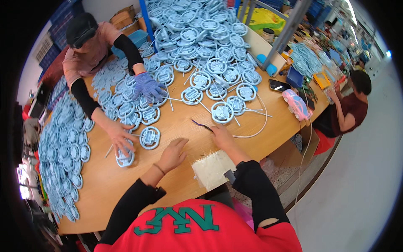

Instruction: Logging information in a notebook and then assembling small plastic toy components at a workshop table.

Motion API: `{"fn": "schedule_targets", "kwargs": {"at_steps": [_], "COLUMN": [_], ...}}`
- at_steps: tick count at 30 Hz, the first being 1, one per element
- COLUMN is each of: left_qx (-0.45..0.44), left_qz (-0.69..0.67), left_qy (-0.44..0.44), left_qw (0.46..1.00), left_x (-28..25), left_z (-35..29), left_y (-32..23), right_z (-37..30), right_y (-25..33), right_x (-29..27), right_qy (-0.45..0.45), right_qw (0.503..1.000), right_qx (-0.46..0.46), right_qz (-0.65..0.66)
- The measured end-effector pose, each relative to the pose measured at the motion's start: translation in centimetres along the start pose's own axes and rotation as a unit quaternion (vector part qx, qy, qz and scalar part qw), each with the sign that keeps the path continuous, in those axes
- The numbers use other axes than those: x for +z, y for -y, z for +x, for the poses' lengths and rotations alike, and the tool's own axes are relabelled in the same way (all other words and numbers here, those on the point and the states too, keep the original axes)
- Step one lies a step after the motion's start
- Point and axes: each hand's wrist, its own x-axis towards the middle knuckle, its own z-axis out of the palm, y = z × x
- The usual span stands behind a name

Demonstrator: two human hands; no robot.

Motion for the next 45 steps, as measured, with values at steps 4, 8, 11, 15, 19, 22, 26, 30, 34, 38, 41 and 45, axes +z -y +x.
{"fn": "schedule_targets", "kwargs": {"at_steps": [4, 8, 11, 15, 19, 22, 26, 30, 34, 38, 41, 45], "left_qx": [0.009, 0.036, 0.030, 0.002, 0.017, -0.088, -0.294, -0.372, -0.348, -0.310, -0.291, -0.295], "left_qz": [0.001, 0.069, 0.171, 0.233, 0.230, 0.078, -0.141, -0.465, -0.540, -0.598, -0.622, -0.629], "left_qy": [-0.043, -0.014, -0.043, 0.001, -0.011, -0.013, -0.175, -0.205, -0.228, -0.273, -0.312, -0.352], "left_qw": [0.999, 0.997, 0.984, 0.972, 0.973, 0.993, 0.929, 0.777, 0.732, 0.686, 0.657, 0.627], "left_x": [2.4, 6.8, 10.8, 12.1, 12.8, 11.2, 6.9, 2.3, 2.0, 3.0, 3.7, 4.3], "left_z": [6.0, 14.5, 17.1, 19.3, 19.4, 18.8, 14.7, 9.0, 6.6, 5.4, 6.0, 7.7], "left_y": [-0.7, -1.5, -0.7, -1.5, -1.5, -3.1, -4.8, -5.7, -8.0, -9.0, -10.0, -11.6], "right_z": [1.4, 1.1, -0.7, -2.0, -2.1, -1.2, 0.6, 2.6, 3.9, 4.0, 5.0, 6.1], "right_y": [1.7, -1.5, -0.5, -2.8, -4.6, -4.8, -4.9, -3.2, -1.7, -1.4, -2.0, -2.9], "right_x": [-0.4, 1.7, -1.1, -5.8, -8.2, -11.0, -14.8, -16.7, -16.7, -15.9, -15.7, -16.7], "right_qy": [0.066, 0.139, 0.269, 0.336, 0.330, 0.276, 0.199, 0.168, 0.233, 0.271, 0.320, 0.379], "right_qw": [0.997, 0.989, 0.957, 0.926, 0.918, 0.930, 0.946, 0.954, 0.947, 0.925, 0.894, 0.850], "right_qx": [-0.011, -0.041, -0.109, -0.130, -0.153, -0.154, -0.155, -0.111, -0.119, -0.085, -0.052, -0.028], "right_qz": [0.029, 0.039, 0.005, 0.109, 0.160, 0.186, 0.204, 0.220, 0.185, 0.253, 0.310, 0.365]}}
